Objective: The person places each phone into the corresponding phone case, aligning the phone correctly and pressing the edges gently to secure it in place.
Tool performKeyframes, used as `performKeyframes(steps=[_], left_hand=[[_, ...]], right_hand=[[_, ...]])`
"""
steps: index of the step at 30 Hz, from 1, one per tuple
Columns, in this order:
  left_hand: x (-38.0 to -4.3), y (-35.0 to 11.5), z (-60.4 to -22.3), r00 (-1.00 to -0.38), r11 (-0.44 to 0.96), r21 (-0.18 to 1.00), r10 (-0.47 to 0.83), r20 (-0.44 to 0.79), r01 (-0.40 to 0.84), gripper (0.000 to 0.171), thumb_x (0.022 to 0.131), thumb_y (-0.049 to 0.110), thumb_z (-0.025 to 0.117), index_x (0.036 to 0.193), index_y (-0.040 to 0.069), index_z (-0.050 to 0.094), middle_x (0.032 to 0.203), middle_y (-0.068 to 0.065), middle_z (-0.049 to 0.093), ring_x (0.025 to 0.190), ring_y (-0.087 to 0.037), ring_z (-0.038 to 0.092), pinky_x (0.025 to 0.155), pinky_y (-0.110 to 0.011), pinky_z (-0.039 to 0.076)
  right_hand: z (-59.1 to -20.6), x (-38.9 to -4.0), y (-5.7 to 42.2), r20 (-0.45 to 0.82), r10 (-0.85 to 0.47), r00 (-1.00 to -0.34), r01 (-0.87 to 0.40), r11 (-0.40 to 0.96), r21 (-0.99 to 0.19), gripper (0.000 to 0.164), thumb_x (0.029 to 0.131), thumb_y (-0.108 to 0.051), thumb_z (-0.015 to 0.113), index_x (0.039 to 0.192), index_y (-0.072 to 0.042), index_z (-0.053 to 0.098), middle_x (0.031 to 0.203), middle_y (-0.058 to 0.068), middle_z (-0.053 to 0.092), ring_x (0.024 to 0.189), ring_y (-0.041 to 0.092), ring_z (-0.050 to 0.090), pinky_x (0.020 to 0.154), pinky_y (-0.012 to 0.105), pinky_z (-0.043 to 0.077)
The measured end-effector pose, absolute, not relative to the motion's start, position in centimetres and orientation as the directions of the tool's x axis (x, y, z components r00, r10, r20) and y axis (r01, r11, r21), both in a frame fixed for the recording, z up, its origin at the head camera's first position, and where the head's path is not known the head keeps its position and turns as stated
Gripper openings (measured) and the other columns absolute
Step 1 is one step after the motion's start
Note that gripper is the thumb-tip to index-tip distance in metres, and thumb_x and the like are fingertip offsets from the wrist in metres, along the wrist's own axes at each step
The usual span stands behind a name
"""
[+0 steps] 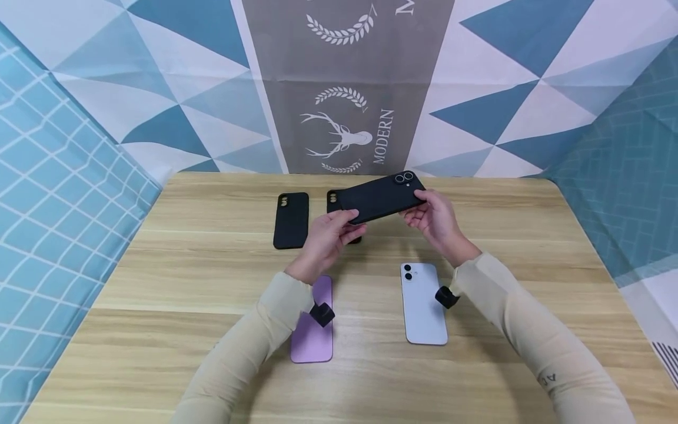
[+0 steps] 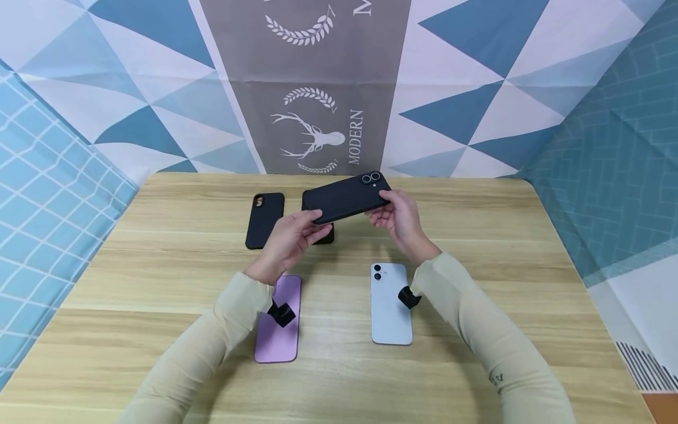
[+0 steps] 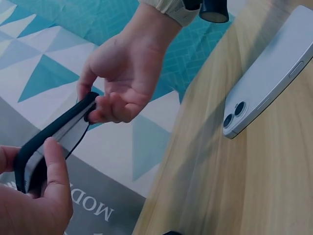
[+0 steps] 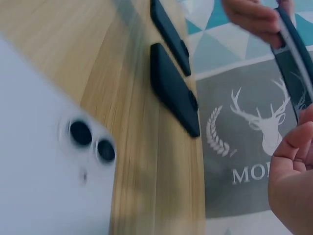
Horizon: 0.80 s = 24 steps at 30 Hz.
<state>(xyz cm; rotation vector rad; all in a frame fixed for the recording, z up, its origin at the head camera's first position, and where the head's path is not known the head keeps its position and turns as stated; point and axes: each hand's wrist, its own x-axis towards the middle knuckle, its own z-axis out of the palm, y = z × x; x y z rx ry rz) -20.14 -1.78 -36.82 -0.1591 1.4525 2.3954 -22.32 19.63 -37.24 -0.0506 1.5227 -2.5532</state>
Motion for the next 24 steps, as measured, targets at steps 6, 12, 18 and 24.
performKeyframes(steps=[6,12,18,24], left_hand=[[-20.6,-2.4,-36.5,-0.948,-0.396,0.863,0.173,-0.265,-0.314,0.014,0.088,0.009,0.051,0.08,0.007,0.063,0.081,-0.004,0.057,0.072,-0.014,0.064,0.07,-0.021,0.054],[-21.0,-2.7,-36.4,-0.947,-0.372,0.872,0.168,-0.274,-0.319,0.015,0.088,0.012,0.051,0.083,0.005,0.063,0.08,-0.005,0.059,0.07,-0.014,0.063,0.069,-0.02,0.054],[-21.2,-2.8,-36.5,-0.949,-0.383,0.869,0.155,-0.275,-0.314,0.014,0.087,0.011,0.051,0.081,0.005,0.063,0.071,-0.005,0.062,0.065,-0.014,0.062,0.066,-0.019,0.054],[-21.4,-2.9,-36.5,-0.949,-0.382,0.869,0.143,-0.282,-0.315,0.014,0.087,0.013,0.052,0.085,0.004,0.062,0.07,-0.006,0.061,0.066,-0.014,0.062,0.065,-0.019,0.054]], right_hand=[[-37.1,-22.2,20.3,-0.07,-0.216,-0.974,0.133,-0.291,-0.947,0.038,0.094,-0.029,0.039,0.07,-0.004,0.054,0.054,0.005,0.06,0.042,0.014,0.051,0.04,0.021,0.041],[-37.5,-22.0,20.5,-0.064,-0.237,-0.969,0.114,-0.204,-0.972,0.048,0.094,-0.032,0.04,0.056,-0.004,0.048,0.046,0.003,0.053,0.037,0.012,0.043,0.034,0.02,0.034],[-37.9,-21.8,20.4,-0.017,-0.205,-0.979,0.049,-0.148,-0.988,0.048,0.093,-0.033,0.042,0.056,-0.003,0.046,0.045,0.002,0.049,0.035,0.01,0.038,0.032,0.02,0.029],[-37.7,-21.5,20.0,-0.012,-0.162,-0.987,0.041,-0.178,-0.983,0.045,0.092,-0.032,0.044,0.055,-0.006,0.047,0.043,0.0,0.048,0.033,0.008,0.037,0.031,0.018,0.026]])
